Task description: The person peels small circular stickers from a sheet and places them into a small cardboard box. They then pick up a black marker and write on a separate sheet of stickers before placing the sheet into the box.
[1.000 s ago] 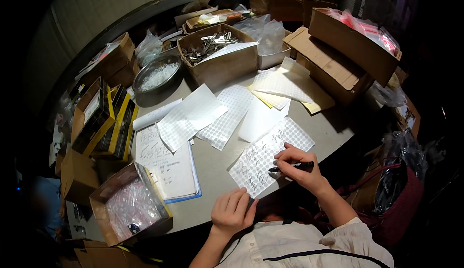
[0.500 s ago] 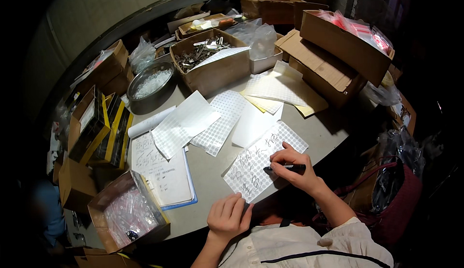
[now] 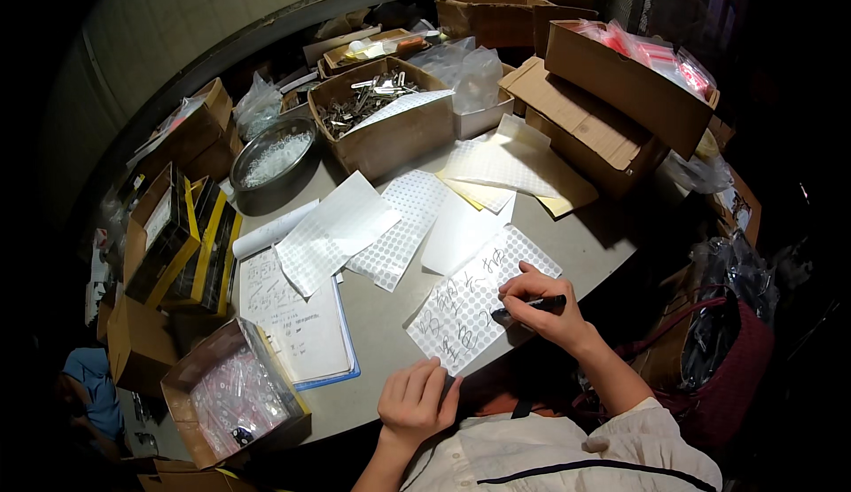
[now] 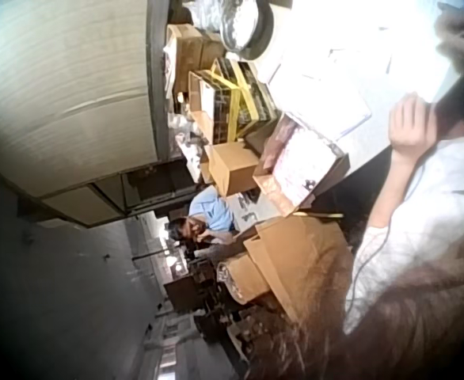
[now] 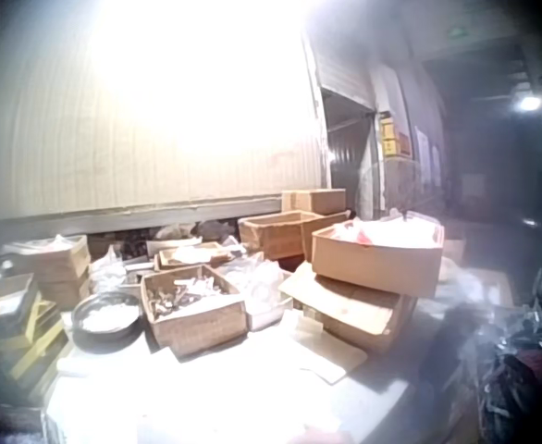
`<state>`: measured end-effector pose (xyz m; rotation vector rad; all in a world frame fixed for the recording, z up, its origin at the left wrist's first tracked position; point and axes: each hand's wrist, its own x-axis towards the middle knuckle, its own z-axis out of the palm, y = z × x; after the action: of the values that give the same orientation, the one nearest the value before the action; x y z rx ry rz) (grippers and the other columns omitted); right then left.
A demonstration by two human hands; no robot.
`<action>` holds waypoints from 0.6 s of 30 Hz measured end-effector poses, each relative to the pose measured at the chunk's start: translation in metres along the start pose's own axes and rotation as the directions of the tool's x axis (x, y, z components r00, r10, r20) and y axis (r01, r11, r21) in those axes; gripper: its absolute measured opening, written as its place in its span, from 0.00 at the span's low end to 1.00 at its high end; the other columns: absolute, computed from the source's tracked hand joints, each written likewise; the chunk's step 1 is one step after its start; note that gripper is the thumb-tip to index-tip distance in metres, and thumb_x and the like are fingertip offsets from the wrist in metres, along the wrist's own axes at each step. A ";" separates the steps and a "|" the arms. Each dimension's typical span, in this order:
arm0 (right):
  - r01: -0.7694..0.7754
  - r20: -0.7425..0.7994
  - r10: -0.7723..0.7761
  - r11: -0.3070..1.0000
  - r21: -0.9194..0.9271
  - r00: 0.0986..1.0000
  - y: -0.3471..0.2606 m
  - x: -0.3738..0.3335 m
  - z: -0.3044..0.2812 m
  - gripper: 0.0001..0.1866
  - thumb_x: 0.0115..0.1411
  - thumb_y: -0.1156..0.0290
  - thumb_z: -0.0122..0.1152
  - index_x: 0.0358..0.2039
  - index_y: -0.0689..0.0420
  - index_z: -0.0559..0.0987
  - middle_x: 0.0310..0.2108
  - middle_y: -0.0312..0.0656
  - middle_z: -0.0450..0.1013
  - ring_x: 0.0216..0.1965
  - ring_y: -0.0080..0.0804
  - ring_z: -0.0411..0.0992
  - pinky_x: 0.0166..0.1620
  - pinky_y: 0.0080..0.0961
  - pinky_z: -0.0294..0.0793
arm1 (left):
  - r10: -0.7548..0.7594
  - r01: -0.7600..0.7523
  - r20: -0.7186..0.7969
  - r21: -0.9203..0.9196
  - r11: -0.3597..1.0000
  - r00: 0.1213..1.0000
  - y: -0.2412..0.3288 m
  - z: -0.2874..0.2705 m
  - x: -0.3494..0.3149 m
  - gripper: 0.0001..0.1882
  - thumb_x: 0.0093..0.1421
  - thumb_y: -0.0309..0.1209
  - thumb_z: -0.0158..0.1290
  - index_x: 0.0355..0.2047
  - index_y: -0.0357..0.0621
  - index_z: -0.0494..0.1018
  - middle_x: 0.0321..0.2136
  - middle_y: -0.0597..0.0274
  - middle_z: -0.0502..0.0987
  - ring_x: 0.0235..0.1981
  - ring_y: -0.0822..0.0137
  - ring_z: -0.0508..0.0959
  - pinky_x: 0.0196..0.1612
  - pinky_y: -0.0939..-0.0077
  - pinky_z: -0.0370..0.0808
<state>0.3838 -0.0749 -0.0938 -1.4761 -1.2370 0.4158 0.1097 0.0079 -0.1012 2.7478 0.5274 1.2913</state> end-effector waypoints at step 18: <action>-0.016 -0.078 0.014 0.999 -0.033 0.997 0.000 0.006 -0.005 0.06 0.60 0.71 0.66 0.31 0.62 0.82 0.28 0.38 0.81 0.33 0.31 0.79 0.71 0.56 0.61 | -0.001 0.001 0.009 0.007 1.000 1.000 0.000 0.000 0.000 0.12 0.50 0.31 0.69 0.34 0.41 0.82 0.35 0.59 0.85 0.35 0.57 0.84 0.38 0.69 0.77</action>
<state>0.3897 -0.0726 -0.0900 -1.5173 -1.1770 0.3454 0.1099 0.0077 -0.1016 2.7569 0.5337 1.2792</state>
